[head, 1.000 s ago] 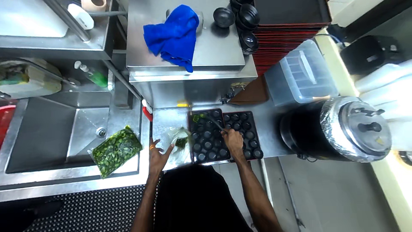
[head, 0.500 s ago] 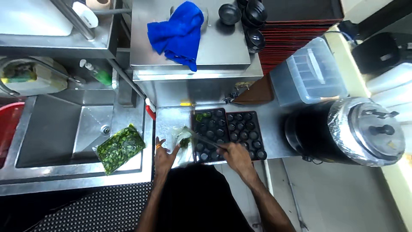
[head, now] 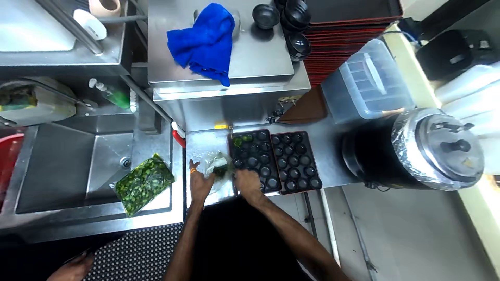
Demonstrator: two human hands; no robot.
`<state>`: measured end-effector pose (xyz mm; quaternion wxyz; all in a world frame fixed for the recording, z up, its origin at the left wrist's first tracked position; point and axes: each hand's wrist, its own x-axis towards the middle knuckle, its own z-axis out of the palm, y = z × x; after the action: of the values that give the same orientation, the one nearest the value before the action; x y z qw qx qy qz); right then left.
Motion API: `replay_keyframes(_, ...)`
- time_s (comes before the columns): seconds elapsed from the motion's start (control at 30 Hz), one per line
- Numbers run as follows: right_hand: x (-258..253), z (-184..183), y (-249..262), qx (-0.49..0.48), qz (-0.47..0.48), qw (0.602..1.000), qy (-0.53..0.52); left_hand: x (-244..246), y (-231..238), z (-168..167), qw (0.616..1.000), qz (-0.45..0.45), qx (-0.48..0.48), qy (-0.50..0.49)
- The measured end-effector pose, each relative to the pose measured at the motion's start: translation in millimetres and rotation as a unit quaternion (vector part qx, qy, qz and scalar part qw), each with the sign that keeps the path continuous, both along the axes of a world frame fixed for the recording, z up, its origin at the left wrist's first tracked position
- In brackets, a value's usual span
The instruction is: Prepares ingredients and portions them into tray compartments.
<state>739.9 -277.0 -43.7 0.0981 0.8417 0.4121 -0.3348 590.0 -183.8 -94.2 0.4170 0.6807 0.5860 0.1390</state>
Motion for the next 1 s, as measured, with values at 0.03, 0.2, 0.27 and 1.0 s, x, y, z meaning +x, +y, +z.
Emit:
replay_keyframes(0.03, 5, 2, -2, -0.002, 0.001, 1.000, -0.004, -1, 2, 0, 1.000, 0.006, 0.000, -0.003)
replay_keyframes(0.2, 29, 19, -23, 0.001, -0.027, 0.999, 0.017, -6, 10, -7, 1.000, 0.019, 0.005, -0.019)
replay_keyframes(0.27, 36, 25, -37, 0.018, -0.041, 0.998, 0.035, -6, 11, -9, 0.999, 0.025, 0.007, -0.024)
replay_keyframes(1.0, 157, 24, -103, 0.239, -0.329, 0.887, 0.218, -49, 8, -3, 0.993, 0.070, -0.036, -0.090)
